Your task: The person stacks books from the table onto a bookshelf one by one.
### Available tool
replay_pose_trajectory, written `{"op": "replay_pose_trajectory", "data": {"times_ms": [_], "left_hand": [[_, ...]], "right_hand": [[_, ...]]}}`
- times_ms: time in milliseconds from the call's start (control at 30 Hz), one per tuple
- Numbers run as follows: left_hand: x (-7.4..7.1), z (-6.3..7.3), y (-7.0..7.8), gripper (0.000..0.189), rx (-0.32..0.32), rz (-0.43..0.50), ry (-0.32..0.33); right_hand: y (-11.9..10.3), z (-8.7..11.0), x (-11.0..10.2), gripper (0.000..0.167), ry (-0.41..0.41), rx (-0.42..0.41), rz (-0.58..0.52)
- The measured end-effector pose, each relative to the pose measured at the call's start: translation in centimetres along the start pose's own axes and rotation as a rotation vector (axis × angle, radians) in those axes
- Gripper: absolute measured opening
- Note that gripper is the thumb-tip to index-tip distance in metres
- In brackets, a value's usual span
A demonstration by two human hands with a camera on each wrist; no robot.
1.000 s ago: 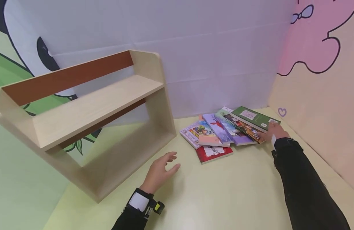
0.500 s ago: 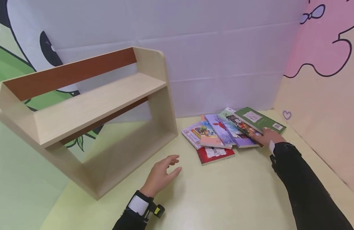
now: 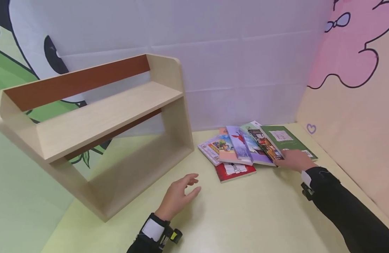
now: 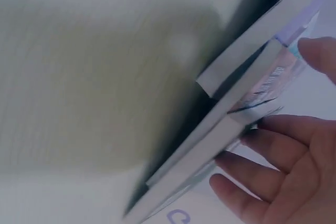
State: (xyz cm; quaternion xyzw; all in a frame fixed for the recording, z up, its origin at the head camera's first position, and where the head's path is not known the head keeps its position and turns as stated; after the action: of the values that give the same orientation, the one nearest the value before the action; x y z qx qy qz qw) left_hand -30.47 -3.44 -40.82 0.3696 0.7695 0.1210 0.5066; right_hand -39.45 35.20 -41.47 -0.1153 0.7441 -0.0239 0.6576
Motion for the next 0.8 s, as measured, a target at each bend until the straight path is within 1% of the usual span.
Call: {"op": "replay_pose_trajectory", "data": {"times_ms": [100,133,167,300,367,433,533,600,700,800], "left_hand": [[-0.2,0.1,-0.1,0.043,0.006,-0.013,0.014],[-0.3,0.1,-0.1,0.042,0.006,-0.014,0.019],[-0.4,0.1,-0.1,0.042,0.006,-0.015,0.021],[-0.4,0.0,-0.1,0.041,0.009,-0.004,0.02],[-0.3,0.0,-0.2,0.04,0.014,0.007,0.021],[-0.2,0.1,-0.3,0.039,0.018,0.014,0.025],[-0.1,0.2,-0.5,0.038,0.021,0.025,0.03],[0.1,0.3,-0.5,0.038,0.018,0.03,0.026],[0.4,0.4,-0.6,0.037,0.013,0.037,0.019],[0.7,0.5,-0.7,0.037,0.005,0.036,0.015]], "right_hand": [[0.7,-0.8,0.0,0.072,0.007,0.041,-0.024],[1.4,-1.3,0.3,0.075,0.015,0.063,-0.028],[2.1,-1.7,0.6,0.079,0.015,0.087,-0.043],[5.9,-3.3,3.1,0.105,0.017,0.195,-0.086],[7.0,-3.3,4.1,0.112,0.006,0.236,-0.1],[7.4,-3.0,4.5,0.116,-0.005,0.26,-0.112],[6.6,-2.4,4.4,0.117,-0.039,0.258,-0.109],[5.9,-2.4,4.4,0.116,-0.061,0.241,-0.105],[4.1,-2.8,4.0,0.114,-0.067,0.196,-0.085],[1.8,-3.2,3.6,0.11,-0.043,0.132,-0.05]]}}
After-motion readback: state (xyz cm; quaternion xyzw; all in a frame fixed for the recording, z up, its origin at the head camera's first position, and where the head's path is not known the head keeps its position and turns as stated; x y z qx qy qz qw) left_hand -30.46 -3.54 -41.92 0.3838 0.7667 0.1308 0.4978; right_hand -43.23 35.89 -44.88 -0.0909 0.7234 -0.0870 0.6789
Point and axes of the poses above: each hand's wrist, its own z-axis away from the middle knuckle, its own x-axis out of the palm, y = z × x, the point moved 8 cm from there along -z, towards the middle knuckle, and after that the axes turned 13 degrees about y, right-handed, at the moved point
